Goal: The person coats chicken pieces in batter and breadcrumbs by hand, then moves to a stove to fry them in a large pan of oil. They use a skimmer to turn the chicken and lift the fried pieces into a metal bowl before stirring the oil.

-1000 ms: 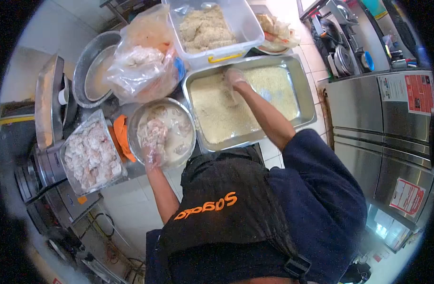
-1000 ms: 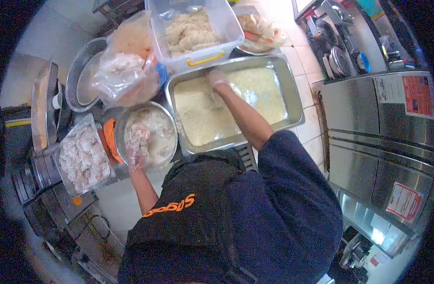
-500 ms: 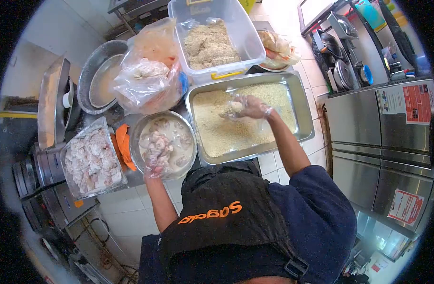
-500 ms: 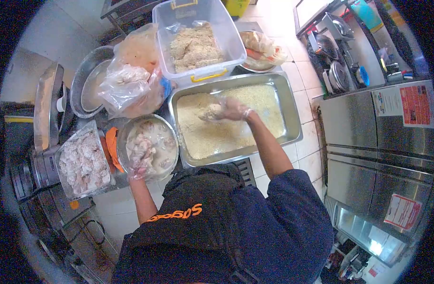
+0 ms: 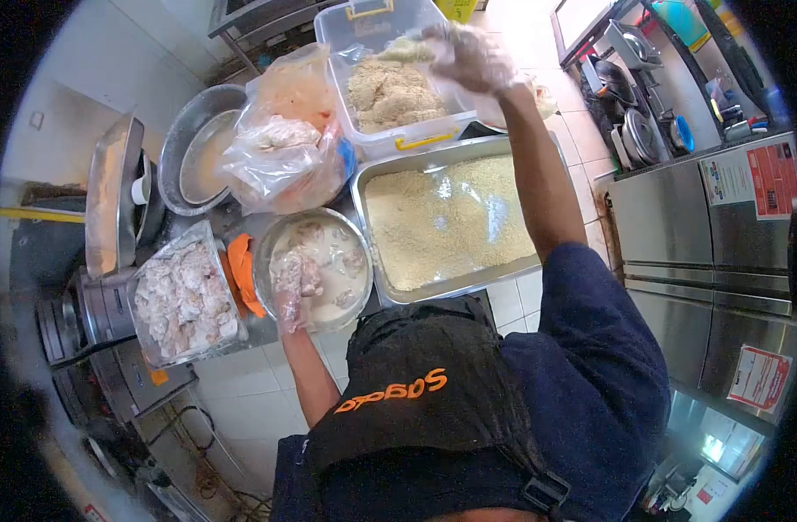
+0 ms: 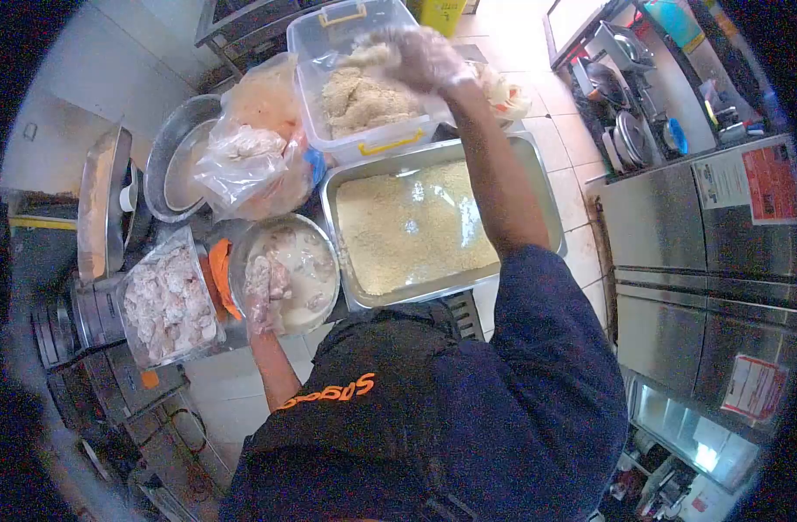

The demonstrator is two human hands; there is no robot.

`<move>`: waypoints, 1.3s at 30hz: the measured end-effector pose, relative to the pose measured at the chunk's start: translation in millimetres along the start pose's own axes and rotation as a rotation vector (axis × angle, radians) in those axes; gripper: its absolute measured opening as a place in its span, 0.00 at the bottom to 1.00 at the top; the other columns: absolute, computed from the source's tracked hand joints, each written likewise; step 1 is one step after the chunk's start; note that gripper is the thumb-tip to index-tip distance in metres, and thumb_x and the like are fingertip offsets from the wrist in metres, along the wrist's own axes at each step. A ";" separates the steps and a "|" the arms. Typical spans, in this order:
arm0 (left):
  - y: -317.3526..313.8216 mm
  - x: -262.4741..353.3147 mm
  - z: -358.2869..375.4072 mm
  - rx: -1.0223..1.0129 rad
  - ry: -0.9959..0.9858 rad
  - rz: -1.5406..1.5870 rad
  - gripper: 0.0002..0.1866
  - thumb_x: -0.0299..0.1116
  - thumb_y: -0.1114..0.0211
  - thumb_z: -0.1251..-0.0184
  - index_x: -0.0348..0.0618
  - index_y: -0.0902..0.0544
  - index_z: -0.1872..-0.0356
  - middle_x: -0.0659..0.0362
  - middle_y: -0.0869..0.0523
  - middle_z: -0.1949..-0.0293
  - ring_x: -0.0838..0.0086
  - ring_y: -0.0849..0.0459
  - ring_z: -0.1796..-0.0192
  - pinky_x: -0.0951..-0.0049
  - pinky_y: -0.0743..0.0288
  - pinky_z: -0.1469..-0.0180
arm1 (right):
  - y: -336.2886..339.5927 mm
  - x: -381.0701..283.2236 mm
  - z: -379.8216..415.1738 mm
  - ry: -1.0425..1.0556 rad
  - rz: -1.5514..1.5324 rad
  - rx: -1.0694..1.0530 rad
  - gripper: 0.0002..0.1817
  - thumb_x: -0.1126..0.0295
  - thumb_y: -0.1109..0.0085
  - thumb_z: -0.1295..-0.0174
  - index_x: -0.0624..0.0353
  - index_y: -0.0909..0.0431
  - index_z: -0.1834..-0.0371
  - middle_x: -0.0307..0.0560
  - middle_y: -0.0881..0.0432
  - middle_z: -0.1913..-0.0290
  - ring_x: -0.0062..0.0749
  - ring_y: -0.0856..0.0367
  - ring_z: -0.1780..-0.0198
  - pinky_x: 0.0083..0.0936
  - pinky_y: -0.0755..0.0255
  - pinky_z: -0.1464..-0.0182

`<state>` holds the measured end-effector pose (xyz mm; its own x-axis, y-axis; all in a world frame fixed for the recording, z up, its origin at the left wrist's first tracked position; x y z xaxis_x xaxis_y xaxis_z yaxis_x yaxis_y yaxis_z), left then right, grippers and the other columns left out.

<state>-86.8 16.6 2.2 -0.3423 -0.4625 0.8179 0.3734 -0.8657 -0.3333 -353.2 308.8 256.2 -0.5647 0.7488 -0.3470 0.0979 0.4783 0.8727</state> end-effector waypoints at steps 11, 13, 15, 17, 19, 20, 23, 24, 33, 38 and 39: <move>-29.8 40.2 8.6 -0.097 -0.139 -0.652 0.09 0.33 0.47 0.41 0.39 0.26 0.63 0.58 0.21 0.69 0.72 0.24 0.69 0.74 0.30 0.68 | -319.8 -10.2 252.6 -0.637 -1.276 -0.866 0.23 0.58 0.49 0.44 0.61 0.32 0.49 0.46 0.21 0.62 0.31 0.23 0.61 0.22 0.28 0.62; -65.8 53.4 10.9 -0.186 -0.276 -0.887 0.09 0.33 0.47 0.42 0.38 0.25 0.65 0.58 0.21 0.70 0.71 0.23 0.69 0.72 0.30 0.68 | -302.0 -7.6 273.4 -0.909 -1.278 -0.940 0.23 0.59 0.49 0.45 0.62 0.32 0.49 0.47 0.22 0.64 0.29 0.24 0.63 0.23 0.28 0.62; -121.0 63.4 10.0 -0.330 -0.435 -1.092 0.09 0.33 0.47 0.42 0.37 0.24 0.67 0.57 0.20 0.71 0.71 0.23 0.69 0.71 0.30 0.69 | -299.1 30.2 264.2 -0.398 -0.757 -0.862 0.22 0.60 0.49 0.45 0.64 0.31 0.51 0.48 0.21 0.64 0.29 0.23 0.67 0.25 0.29 0.63; -185.8 65.4 5.5 -0.481 -0.557 -1.269 0.10 0.33 0.47 0.42 0.36 0.24 0.69 0.56 0.20 0.72 0.70 0.23 0.70 0.70 0.30 0.69 | -270.5 70.4 262.6 -0.509 -0.580 -0.642 0.21 0.61 0.49 0.46 0.65 0.29 0.55 0.50 0.21 0.66 0.30 0.23 0.69 0.26 0.29 0.62; -230.8 53.5 -9.4 -0.589 -0.579 -1.346 0.10 0.33 0.46 0.44 0.37 0.22 0.71 0.51 0.19 0.70 0.63 0.21 0.68 0.68 0.28 0.65 | -252.5 105.6 266.1 -0.546 -0.538 -0.534 0.20 0.62 0.49 0.46 0.66 0.28 0.56 0.51 0.21 0.65 0.31 0.23 0.68 0.26 0.30 0.61; -235.7 30.1 -28.3 -0.602 -0.579 -1.351 0.10 0.33 0.46 0.44 0.37 0.22 0.71 0.51 0.19 0.70 0.63 0.21 0.68 0.68 0.28 0.65 | -243.7 120.1 267.7 -0.561 -0.525 -0.495 0.20 0.62 0.49 0.46 0.67 0.28 0.56 0.51 0.21 0.65 0.31 0.23 0.68 0.26 0.30 0.61; -235.2 -21.9 -58.7 -0.734 -0.360 -0.517 0.08 0.32 0.44 0.47 0.41 0.20 0.69 0.52 0.19 0.69 0.60 0.21 0.66 0.70 0.28 0.61 | -215.3 152.6 277.2 -0.908 -0.663 -0.395 0.21 0.61 0.48 0.48 0.66 0.28 0.55 0.55 0.22 0.62 0.35 0.22 0.63 0.27 0.31 0.58; -241.7 -17.9 -42.1 -0.746 -0.546 -0.799 0.08 0.30 0.44 0.49 0.39 0.20 0.69 0.51 0.19 0.69 0.62 0.20 0.67 0.71 0.28 0.61 | -206.0 160.3 277.4 -0.884 -0.515 -0.358 0.23 0.60 0.47 0.49 0.66 0.28 0.55 0.55 0.22 0.60 0.37 0.23 0.62 0.28 0.31 0.57; -110.0 24.8 -13.2 -0.158 -0.284 -0.675 0.09 0.22 0.40 0.55 0.34 0.22 0.68 0.58 0.20 0.75 0.74 0.23 0.72 0.75 0.28 0.64 | -243.2 140.0 211.8 -0.716 -0.458 -0.340 0.26 0.55 0.47 0.51 0.64 0.28 0.53 0.58 0.27 0.52 0.41 0.28 0.51 0.28 0.37 0.47; 27.5 2.1 -15.9 0.210 -0.040 -1.583 0.14 0.32 0.38 0.53 0.33 0.23 0.67 0.48 0.20 0.68 0.62 0.20 0.64 0.68 0.28 0.62 | -330.2 77.5 149.0 -0.496 -0.780 -0.531 0.29 0.51 0.46 0.52 0.63 0.29 0.52 0.55 0.26 0.52 0.38 0.29 0.52 0.27 0.39 0.47; 50.4 -18.8 -14.8 0.193 0.099 -1.697 0.14 0.33 0.38 0.53 0.34 0.23 0.66 0.47 0.20 0.68 0.61 0.21 0.63 0.68 0.28 0.61 | -340.0 65.2 142.8 -0.494 -0.785 -0.594 0.29 0.50 0.46 0.52 0.63 0.28 0.53 0.54 0.25 0.54 0.37 0.29 0.54 0.28 0.38 0.49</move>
<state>-74.3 -21.2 -36.9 -0.4804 0.8664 0.1361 -0.3497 -0.3315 0.8762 -306.3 260.6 -112.1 0.1059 0.4979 -0.8607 -0.6294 0.7037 0.3296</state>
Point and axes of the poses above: each hand's wrist, its own z-axis away from the middle knuckle, its own y-axis out of the back of the hand, x = y × z, the point moved 8 cm from there along -z, towards the middle knuckle
